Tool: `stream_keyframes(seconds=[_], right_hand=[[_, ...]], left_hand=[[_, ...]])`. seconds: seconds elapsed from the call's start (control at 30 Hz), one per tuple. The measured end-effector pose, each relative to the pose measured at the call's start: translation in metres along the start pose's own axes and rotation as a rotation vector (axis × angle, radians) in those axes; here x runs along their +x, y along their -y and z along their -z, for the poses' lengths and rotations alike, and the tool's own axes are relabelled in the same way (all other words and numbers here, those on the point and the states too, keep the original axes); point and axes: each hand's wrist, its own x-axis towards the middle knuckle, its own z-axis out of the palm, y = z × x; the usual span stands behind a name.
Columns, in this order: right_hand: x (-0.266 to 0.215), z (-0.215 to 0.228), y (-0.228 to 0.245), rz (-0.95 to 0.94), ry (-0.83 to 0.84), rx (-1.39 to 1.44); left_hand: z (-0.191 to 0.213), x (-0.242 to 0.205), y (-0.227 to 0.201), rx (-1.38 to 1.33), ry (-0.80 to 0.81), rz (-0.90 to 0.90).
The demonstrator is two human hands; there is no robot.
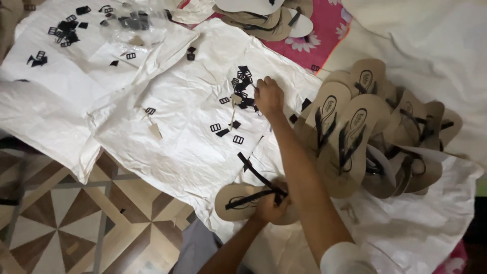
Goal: Manually threading and securing straps and buckles onto sandal soles.
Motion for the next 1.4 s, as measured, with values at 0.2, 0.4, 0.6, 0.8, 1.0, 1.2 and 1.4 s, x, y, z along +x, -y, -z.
stream_keyframes(seconds=[0.2,0.4,0.6,0.8,1.0,1.2,1.4], right_hand=[[-0.036,0.013,0.005,0.201,0.257,-0.022],[-0.067,0.024,0.029,0.444,0.043,-0.274],[-0.094,0.049,0.039,0.482,0.156,-0.221],[-0.160,0.144,0.059,0.178,0.094,0.262],[-0.292,0.172,-0.001,-0.419,-0.140,0.597],[-0.342,0.199,0.001,-0.566,-0.285,0.792],[-0.336,0.184,0.026,-0.547,-0.309,0.645]], left_hand=[[0.031,0.000,-0.067,-0.077,0.028,-0.062],[0.041,-0.033,-0.106,0.164,0.081,-0.111],[0.055,-0.107,-0.115,0.262,0.012,-0.166],[0.033,-0.092,-0.139,0.467,0.158,-0.698],[0.006,-0.061,-0.083,0.645,0.064,-0.605],[0.002,-0.026,-0.055,0.831,-0.002,-0.552],[0.056,-0.024,-0.113,0.658,0.255,-0.285]])
